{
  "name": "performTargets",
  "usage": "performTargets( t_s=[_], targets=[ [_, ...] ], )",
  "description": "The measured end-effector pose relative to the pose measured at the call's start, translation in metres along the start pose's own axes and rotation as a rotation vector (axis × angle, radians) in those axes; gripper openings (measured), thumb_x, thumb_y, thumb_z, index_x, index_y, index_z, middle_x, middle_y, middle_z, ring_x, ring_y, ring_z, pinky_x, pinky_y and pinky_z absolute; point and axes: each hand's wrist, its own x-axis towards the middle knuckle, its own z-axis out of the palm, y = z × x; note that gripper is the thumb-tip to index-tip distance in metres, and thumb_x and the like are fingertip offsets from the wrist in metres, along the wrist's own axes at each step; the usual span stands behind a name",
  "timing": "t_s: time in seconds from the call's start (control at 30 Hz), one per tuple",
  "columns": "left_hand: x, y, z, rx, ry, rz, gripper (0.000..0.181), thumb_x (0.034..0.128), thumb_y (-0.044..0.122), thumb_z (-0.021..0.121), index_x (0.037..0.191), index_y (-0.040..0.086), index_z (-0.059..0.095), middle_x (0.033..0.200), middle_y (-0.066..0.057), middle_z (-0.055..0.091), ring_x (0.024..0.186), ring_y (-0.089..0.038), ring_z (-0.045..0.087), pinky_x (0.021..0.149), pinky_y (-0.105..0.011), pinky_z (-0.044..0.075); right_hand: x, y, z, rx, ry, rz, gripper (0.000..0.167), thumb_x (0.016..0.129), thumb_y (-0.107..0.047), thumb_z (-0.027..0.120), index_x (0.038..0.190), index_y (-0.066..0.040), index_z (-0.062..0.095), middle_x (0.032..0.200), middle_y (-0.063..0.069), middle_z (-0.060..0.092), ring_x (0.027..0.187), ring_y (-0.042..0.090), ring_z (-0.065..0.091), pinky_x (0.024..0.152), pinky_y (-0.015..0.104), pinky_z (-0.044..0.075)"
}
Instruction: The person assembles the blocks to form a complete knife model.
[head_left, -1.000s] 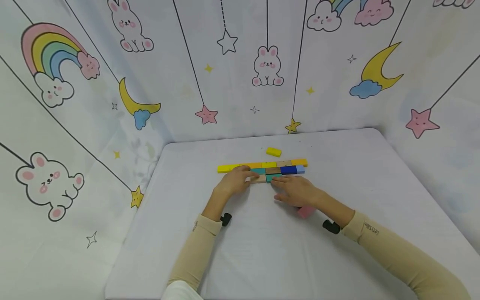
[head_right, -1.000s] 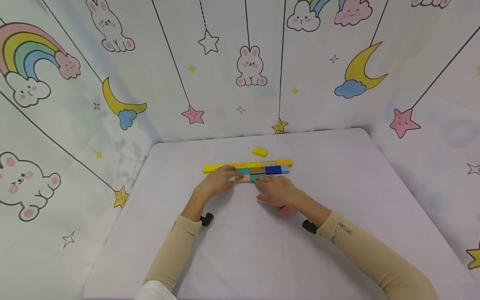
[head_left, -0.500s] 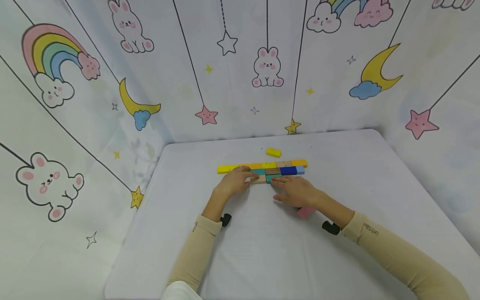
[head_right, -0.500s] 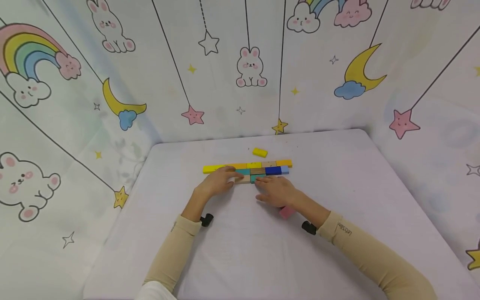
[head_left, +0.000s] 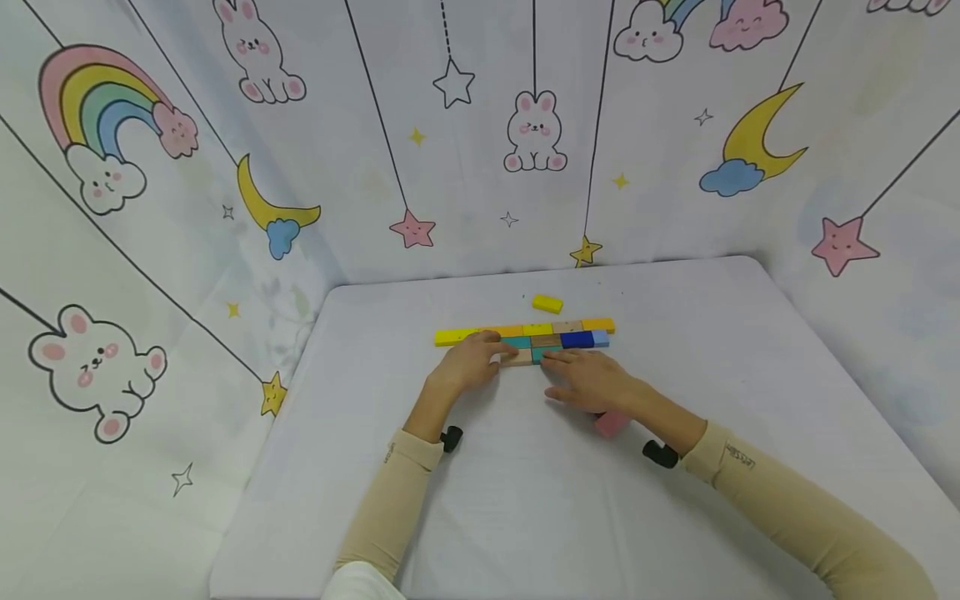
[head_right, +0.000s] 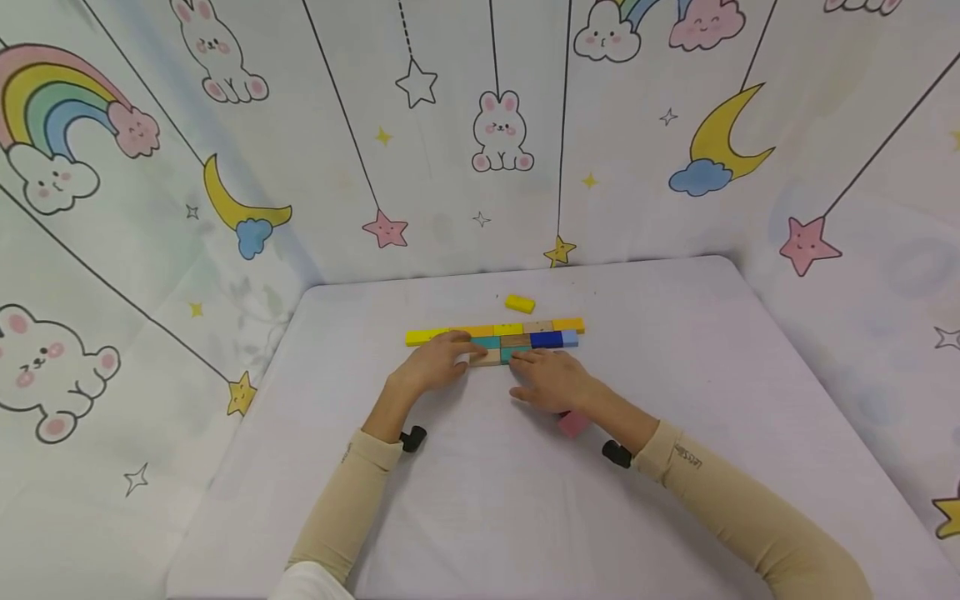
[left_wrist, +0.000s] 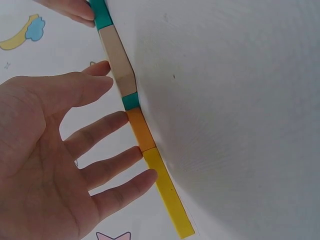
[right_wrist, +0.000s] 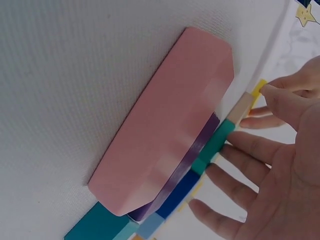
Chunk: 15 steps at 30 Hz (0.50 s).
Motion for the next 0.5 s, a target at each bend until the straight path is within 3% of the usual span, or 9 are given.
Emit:
performTargets(
  t_s=[0.23,0.5],
  targets=[
    [0.002,-0.002,0.002,0.006,-0.001,0.002,0.041,0.1056,0.018,0.060,0.143,0.033,0.065,0.158,-0.009,0.048,0.147,-0.032,0.043,0.119,-0.051,0.039,0.005,0.004,-0.002,0.038,0.014,-0.011,0.063,0.104,-0.046,0.062,0.152,-0.007,0.053,0.155,0.015,0.053,0.141,0.039,0.050,0.111,0.060,0.045],
    [0.001,-0.002,0.002,0.017,-0.007,-0.012,0.041,0.1061,0.020,0.059,0.144,0.034,0.064,0.159,-0.007,0.047,0.148,-0.030,0.042,0.120,-0.050,0.039,0.024,0.018,-0.012,0.130,0.059,0.035,0.061,0.104,-0.043,0.063,0.154,-0.009,0.052,0.158,0.018,0.048,0.143,0.041,0.048,0.112,0.060,0.044]
  ],
)
